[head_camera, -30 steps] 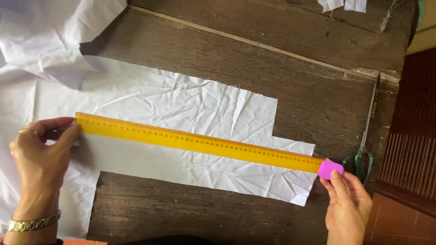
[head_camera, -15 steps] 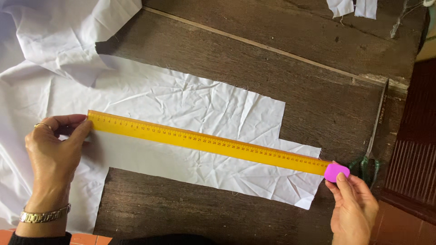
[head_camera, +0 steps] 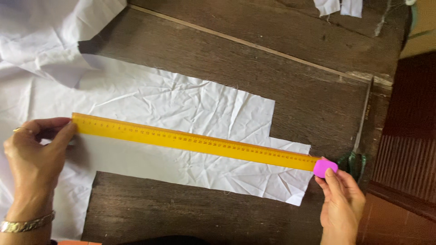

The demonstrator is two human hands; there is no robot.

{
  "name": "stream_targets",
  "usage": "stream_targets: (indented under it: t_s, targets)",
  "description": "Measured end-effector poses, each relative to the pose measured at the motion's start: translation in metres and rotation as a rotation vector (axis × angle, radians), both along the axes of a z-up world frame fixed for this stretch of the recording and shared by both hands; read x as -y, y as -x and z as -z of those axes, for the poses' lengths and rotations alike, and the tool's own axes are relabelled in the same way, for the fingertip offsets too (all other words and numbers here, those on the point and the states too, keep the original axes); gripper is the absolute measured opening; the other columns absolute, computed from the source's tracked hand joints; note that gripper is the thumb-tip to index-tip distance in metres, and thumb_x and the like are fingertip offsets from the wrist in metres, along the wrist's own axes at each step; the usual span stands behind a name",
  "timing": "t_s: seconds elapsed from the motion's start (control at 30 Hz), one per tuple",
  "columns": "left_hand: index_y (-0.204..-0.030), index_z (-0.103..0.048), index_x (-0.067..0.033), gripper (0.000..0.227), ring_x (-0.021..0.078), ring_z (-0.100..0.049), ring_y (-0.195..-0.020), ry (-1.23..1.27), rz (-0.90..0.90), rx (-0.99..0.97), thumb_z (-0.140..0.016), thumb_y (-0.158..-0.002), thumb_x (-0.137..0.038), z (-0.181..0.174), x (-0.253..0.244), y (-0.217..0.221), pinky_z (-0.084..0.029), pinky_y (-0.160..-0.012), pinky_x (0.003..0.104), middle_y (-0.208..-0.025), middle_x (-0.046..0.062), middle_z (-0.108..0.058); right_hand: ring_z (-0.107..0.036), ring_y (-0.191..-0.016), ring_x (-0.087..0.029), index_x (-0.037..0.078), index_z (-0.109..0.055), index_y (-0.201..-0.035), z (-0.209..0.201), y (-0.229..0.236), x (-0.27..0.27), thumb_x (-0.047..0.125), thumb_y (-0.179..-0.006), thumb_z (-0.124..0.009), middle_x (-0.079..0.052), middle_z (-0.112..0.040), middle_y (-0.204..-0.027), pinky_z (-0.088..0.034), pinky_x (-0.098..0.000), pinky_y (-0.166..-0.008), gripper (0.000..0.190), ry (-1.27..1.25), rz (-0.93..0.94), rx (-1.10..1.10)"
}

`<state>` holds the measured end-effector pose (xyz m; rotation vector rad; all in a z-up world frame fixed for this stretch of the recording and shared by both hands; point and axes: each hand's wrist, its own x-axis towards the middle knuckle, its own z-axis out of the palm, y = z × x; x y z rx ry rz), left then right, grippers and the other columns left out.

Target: The person measures and marks a white fabric on a wooden table using a yellow ruler and a pink chalk. They draw several straight lines on the fabric and then use green-handled scissors to cut along the marked lines.

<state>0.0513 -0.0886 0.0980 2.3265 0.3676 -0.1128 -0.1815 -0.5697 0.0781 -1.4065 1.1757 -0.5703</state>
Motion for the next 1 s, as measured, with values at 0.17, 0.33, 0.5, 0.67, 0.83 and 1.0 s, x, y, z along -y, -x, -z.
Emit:
stream_targets:
  t_s: [0.17,0.33,0.5,0.67,0.83,1.0]
  targets:
    - [-0.115,-0.065,-0.0014,0.014,0.0129,-0.057,-0.074,0.092,0.032,0.022,-0.07,-0.107,-0.012,0.036,-0.019,0.004,-0.045,-0.066,0.022,-0.092,0.011,-0.062,-0.069,-0.094,-0.019,0.006,-0.059,-0.099,0.002,-0.001,0.001,0.006,-0.087,-0.068,-0.016,-0.068,-0.107,-0.059,-0.0267,-0.078,0.015,-0.002,0.002,0.025]
    - [-0.127,-0.058,-0.0096,0.02,0.0111,-0.049,-0.092,0.182,0.001,-0.032,-0.061,-0.109,-0.018,0.104,-0.066,0.003,-0.041,-0.082,0.024,-0.108,0.006,-0.054,-0.069,-0.092,-0.02,0.004,-0.06,-0.098,0.003,-0.001,0.003,0.007,-0.085,-0.069,-0.016,-0.069,-0.104,-0.059,-0.0282,-0.078,0.016,-0.024,0.023,0.029]
    - [-0.127,-0.054,-0.0096,0.021,0.0157,-0.055,-0.107,0.267,-0.075,0.03,-0.051,-0.114,-0.026,0.139,-0.052,0.013,-0.042,-0.093,0.028,-0.12,0.005,-0.058,-0.069,-0.093,-0.021,0.006,-0.06,-0.094,-0.005,-0.006,-0.002,0.008,-0.085,-0.068,-0.02,-0.07,-0.109,-0.057,-0.0272,-0.077,0.012,-0.028,-0.007,0.025]
    - [-0.107,-0.067,-0.0222,0.063,0.0243,-0.066,-0.085,-0.447,-0.681,-0.169,-0.037,-0.101,-0.076,0.296,-0.111,0.007,-0.047,-0.064,0.047,-0.1,0.008,-0.071,-0.068,-0.096,-0.019,0.004,-0.062,-0.093,-0.018,-0.01,-0.005,0.011,-0.086,-0.067,-0.018,-0.07,-0.111,-0.055,-0.0282,-0.08,0.01,-0.035,-0.034,-0.035]
    - [-0.088,-0.08,-0.0283,0.061,0.0172,-0.075,-0.073,-0.392,-0.889,0.081,-0.067,-0.08,-0.088,0.324,-0.132,0.005,-0.05,-0.065,0.042,-0.082,-0.006,-0.08,-0.066,-0.096,-0.019,0.003,-0.061,-0.093,-0.018,-0.01,-0.006,0.011,-0.084,-0.068,-0.018,-0.07,-0.109,-0.056,-0.0306,-0.083,0.014,-0.057,-0.01,-0.032]
    - [-0.093,-0.079,-0.0227,0.039,0.0075,-0.073,-0.071,-0.334,-0.59,0.295,-0.068,-0.105,-0.058,0.341,-0.145,0.005,-0.051,-0.053,0.024,-0.084,-0.006,-0.078,-0.067,-0.097,-0.02,0.005,-0.062,-0.094,-0.018,-0.01,-0.006,0.01,-0.085,-0.067,-0.018,-0.07,-0.109,-0.056,-0.0302,-0.082,0.011,-0.056,-0.005,0.0]
